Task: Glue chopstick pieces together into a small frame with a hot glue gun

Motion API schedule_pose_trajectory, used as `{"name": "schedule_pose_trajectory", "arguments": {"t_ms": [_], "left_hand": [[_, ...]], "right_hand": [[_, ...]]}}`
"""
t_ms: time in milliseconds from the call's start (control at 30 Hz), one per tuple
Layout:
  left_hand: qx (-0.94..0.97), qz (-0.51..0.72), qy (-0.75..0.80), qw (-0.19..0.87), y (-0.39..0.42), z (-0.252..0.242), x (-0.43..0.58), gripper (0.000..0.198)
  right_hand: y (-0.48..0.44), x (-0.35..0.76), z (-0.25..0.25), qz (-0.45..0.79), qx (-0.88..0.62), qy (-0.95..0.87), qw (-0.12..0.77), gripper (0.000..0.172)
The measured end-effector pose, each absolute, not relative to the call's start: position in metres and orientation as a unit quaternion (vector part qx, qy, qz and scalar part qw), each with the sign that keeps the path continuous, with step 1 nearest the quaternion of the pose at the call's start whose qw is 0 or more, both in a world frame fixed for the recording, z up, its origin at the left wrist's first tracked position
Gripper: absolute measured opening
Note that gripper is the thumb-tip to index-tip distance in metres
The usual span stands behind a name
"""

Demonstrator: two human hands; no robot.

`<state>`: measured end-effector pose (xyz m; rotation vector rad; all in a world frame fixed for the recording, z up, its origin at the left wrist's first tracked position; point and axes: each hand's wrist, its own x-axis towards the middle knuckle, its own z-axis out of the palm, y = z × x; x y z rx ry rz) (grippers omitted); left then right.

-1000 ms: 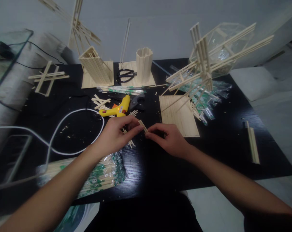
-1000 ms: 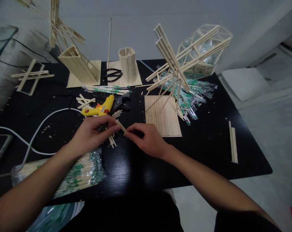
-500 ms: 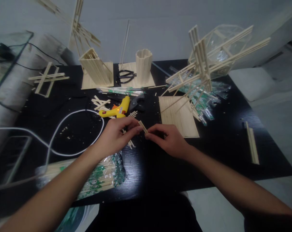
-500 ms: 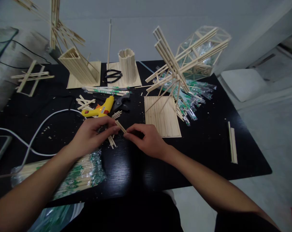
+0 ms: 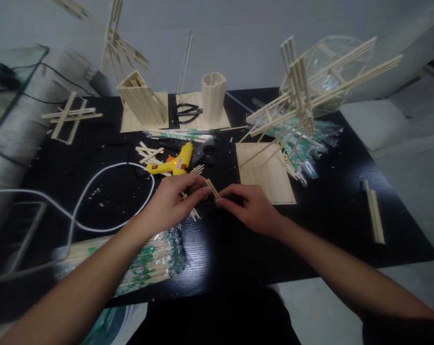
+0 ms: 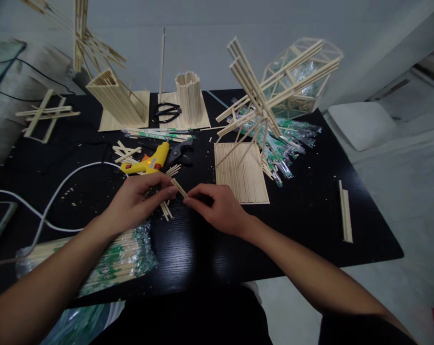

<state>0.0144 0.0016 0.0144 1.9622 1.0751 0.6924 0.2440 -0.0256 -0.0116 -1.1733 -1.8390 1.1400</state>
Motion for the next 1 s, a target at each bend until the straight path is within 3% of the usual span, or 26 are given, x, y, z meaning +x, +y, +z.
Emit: {"name": "schedule_pose_trajectory", "arguments": {"t_ms": [1000], "left_hand": [[0.784,0.254,0.399,0.402,0.0010,0.0166,0.0164,0.024]], "right_hand": [[-0.0264,0.2430,-0.0134,0.438,-0.428,-0.719,0.331,0.011]]}}
